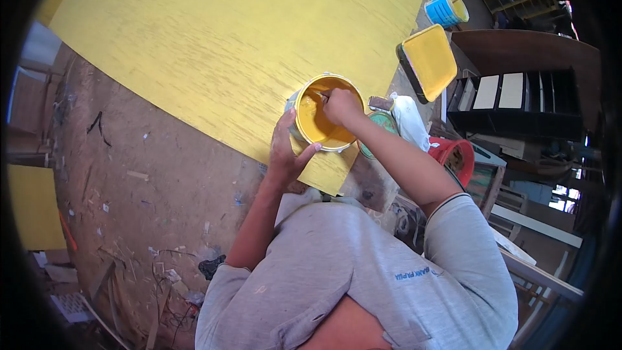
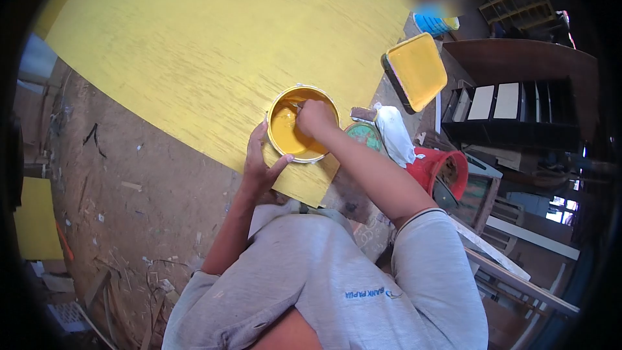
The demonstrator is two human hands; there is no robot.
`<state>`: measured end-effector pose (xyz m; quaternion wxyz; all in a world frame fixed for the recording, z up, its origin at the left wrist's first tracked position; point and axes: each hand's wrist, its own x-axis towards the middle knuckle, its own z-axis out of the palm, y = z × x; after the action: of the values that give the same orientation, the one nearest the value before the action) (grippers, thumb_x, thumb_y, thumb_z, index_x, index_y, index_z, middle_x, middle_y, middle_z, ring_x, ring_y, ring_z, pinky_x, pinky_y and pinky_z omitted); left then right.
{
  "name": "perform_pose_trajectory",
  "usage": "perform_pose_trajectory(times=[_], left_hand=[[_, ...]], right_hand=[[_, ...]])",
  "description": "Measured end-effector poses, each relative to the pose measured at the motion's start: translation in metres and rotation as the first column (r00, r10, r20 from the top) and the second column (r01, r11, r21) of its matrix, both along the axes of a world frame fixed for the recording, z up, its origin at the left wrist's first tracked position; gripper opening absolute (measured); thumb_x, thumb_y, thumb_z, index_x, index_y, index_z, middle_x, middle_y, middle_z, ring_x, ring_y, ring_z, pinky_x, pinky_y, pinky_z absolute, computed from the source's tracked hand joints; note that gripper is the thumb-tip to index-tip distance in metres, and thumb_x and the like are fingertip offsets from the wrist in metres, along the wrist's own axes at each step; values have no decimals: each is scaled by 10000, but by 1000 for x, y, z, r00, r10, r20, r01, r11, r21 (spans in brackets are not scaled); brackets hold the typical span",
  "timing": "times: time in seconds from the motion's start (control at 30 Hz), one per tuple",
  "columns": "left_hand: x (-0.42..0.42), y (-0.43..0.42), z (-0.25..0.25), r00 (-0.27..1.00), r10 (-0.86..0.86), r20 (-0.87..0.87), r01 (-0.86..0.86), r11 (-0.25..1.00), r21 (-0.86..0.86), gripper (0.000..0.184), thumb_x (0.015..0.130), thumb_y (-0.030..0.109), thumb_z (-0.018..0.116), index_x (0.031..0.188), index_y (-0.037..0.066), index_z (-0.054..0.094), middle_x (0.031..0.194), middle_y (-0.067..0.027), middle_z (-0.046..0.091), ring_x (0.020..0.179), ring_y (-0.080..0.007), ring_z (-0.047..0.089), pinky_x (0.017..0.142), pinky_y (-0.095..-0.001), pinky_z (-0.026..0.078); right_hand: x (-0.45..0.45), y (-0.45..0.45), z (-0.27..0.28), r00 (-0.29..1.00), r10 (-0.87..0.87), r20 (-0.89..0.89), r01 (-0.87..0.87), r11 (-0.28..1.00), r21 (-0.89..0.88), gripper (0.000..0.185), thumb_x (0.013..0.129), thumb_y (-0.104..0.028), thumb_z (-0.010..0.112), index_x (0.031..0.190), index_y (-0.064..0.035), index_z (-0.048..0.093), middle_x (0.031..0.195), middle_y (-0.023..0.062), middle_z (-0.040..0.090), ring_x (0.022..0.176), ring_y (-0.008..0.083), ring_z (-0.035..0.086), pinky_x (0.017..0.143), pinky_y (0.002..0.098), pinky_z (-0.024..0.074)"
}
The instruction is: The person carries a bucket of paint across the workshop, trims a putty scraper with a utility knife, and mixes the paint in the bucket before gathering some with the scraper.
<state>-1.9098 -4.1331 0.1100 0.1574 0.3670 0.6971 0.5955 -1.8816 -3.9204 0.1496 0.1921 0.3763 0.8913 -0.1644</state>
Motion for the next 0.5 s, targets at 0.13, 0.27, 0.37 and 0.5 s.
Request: perform_pose_trajectory(times=[0.13, 0.27, 0.37, 0.5], left_hand=[[1, 2, 0, 1000, 7, 17, -7, 1000, 2, 905, 788, 190, 898, 1501, -34, 389, 1520, -272, 454, 1428, -420, 444, 1195, -490, 364], [0, 2, -1, 1000, -14, 3, 14, 1000, -13, 911, 796, 179, 890, 1510, -38, 367, 1535, -270, 436, 1437, -409, 434, 1199, -478, 359], [-2, -1, -2, 1000, -29, -9, 29, 999, -38, 915, 819, 162, 869, 1527, -45, 328, 1564, -266, 401, 1447, -388, 422, 1203, -458, 355], [2, -1, 1, 999, -35, -3, 35, 998, -47, 915, 826, 164, 864, 1536, -37, 324, 1569, -261, 397, 1448, -387, 422, 1191, -467, 371]], right_hand=[[4, 1, 6, 972, 222, 79, -232, 962, 147, 231, 898, -162, 610, 981, -57, 797, 949, 188, 775, 913, 345, 763, 819, 467, 610], [-11, -6, -13, 954, 287, 88, -299, 936, 187, 235, 916, -160, 585, 958, -74, 800, 923, 173, 777, 899, 323, 769, 797, 450, 616], [-11, -2, -39, 921, 389, -22, -369, 889, 273, 233, 924, -169, 584, 946, -80, 798, 955, 163, 779, 926, 310, 767, 811, 445, 610], [-19, -5, -16, 897, 435, 84, -443, 882, 163, 234, 931, -203, 598, 959, -89, 801, 1020, 144, 783, 988, 292, 756, 845, 448, 592]])
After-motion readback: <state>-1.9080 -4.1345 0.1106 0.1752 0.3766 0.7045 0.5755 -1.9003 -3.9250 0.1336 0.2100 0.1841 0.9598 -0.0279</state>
